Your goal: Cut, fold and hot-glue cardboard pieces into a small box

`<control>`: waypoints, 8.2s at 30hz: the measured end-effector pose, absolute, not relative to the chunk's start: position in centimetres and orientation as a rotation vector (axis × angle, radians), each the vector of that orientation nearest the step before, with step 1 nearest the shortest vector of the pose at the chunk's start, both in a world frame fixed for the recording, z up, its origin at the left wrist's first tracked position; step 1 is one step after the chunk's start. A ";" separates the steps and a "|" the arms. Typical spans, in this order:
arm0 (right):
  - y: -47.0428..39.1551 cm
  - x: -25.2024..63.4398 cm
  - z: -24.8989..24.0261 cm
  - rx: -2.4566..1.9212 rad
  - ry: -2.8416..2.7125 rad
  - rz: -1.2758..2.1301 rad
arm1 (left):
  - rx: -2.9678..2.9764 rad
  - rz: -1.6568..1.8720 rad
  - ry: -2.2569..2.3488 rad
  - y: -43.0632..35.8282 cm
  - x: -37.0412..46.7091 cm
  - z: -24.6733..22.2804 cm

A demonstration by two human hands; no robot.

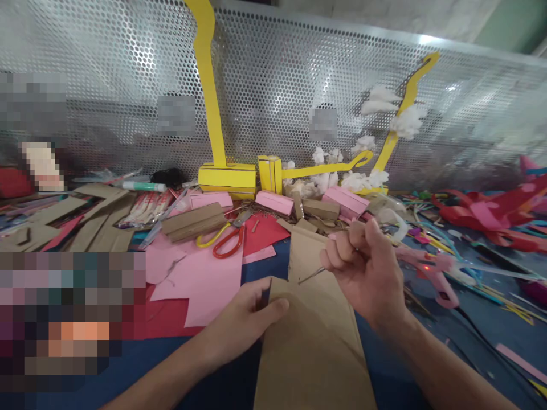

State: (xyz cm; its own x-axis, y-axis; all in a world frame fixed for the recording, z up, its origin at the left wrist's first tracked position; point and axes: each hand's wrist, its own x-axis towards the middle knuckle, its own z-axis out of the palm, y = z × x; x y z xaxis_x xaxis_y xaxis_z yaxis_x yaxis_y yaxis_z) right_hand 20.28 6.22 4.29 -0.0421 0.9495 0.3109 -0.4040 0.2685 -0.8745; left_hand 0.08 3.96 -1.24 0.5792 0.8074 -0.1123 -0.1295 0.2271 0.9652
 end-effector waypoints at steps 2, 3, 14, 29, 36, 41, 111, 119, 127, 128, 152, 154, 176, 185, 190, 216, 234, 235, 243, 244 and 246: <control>6.2 20.4 4.2 -0.623 -1.113 1.273 | 1.184 0.720 0.700 3.9 0.1 -1.2; 6.3 20.5 4.2 -0.620 -1.112 1.297 | 1.186 0.718 0.708 3.9 0.1 -1.2; 6.9 20.4 4.3 -0.703 -1.088 1.311 | 1.233 0.709 0.756 4.1 -0.1 -1.8; 7.5 17.5 3.8 -0.710 -1.170 1.203 | 1.232 0.679 0.801 4.4 -0.2 -2.2; 8.0 17.6 3.9 -0.650 -1.183 1.360 | 1.202 0.649 0.799 4.4 -0.5 -2.1; 8.8 19.1 4.1 -0.659 -1.154 1.465 | 1.193 0.631 0.766 4.4 -0.3 -1.4; 9.5 17.5 2.8 -0.644 -1.140 1.378 | 1.197 0.608 0.950 4.4 0.0 -1.2; 9.2 17.3 2.3 -0.667 -1.133 1.351 | 1.190 0.624 0.947 4.5 0.0 -1.6; 9.1 17.4 0.8 -0.674 -1.165 1.313 | 1.165 0.622 0.958 4.3 0.1 -1.4; 9.1 17.6 0.8 -0.665 -1.183 1.315 | 1.165 0.625 0.962 4.3 0.2 -1.3; 8.6 20.7 3.1 -1.226 -1.879 1.042 | 1.185 0.698 1.055 4.2 0.6 -1.5; 8.6 20.9 2.5 -1.275 -1.847 1.074 | 1.181 0.699 1.034 4.2 0.7 -1.7; 7.8 20.1 3.3 -1.527 -2.153 0.455 | 1.210 0.803 1.024 4.0 1.1 -1.5; 6.3 18.4 1.5 -1.470 -2.068 0.565 | 1.237 0.834 0.975 4.2 0.7 -1.8; 7.1 19.0 1.8 -1.427 -2.120 0.531 | 1.205 0.825 0.999 4.1 0.8 -2.0; 8.5 20.5 0.4 -1.146 -2.096 0.939 | 1.171 0.854 1.022 4.5 0.7 -2.4; 8.9 20.8 -0.5 -1.071 -1.960 1.035 | 1.165 0.874 1.029 4.6 0.6 -2.8; 8.8 20.7 -0.5 -1.073 -1.961 1.034 | 1.165 0.873 1.031 4.6 0.6 -2.8; 8.6 20.4 -0.6 -1.119 -2.039 0.986 | 1.152 0.833 1.031 4.5 0.6 -2.3; 8.5 20.4 -0.6 -1.124 -2.047 0.973 | 1.152 0.835 1.029 4.5 0.6 -2.4; 8.6 20.4 -0.6 -1.133 -2.048 0.969 | 1.151 0.845 1.026 4.5 0.6 -2.5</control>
